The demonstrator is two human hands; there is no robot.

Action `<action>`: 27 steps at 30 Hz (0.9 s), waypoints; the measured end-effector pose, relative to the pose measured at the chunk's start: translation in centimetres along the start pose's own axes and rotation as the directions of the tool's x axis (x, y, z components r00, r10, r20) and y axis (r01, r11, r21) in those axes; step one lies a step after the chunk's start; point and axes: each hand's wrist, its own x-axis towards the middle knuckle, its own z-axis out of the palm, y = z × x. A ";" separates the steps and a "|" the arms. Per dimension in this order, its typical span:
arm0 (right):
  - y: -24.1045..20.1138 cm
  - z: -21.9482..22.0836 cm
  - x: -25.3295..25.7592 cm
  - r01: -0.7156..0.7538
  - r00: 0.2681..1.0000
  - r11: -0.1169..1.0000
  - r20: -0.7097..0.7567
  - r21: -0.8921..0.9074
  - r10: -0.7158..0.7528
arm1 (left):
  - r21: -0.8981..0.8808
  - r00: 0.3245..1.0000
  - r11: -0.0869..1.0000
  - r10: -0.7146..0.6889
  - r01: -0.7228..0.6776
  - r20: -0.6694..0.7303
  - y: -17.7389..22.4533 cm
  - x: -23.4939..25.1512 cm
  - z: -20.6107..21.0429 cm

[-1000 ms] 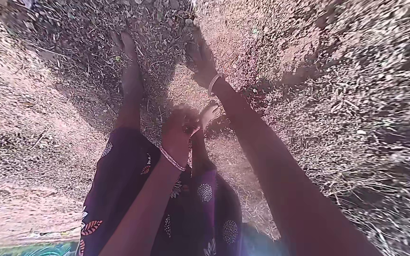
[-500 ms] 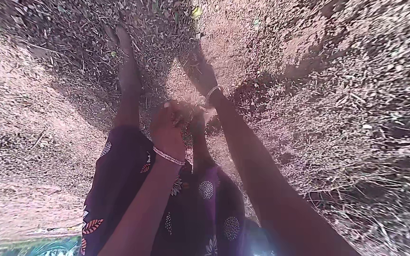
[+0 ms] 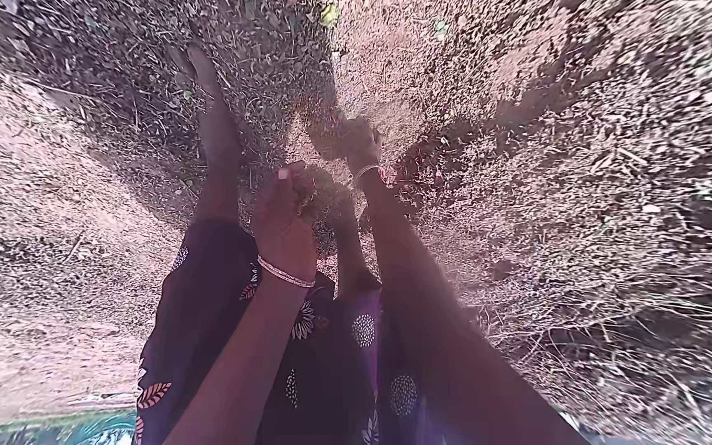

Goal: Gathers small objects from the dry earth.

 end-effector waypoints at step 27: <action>0.4 -6.6 -5.0 0.330 0.919 0.944 0.234 -0.010 -0.319 | 0.010 1.000 1.000 -0.008 0.008 0.009 -0.3 -0.2 0.4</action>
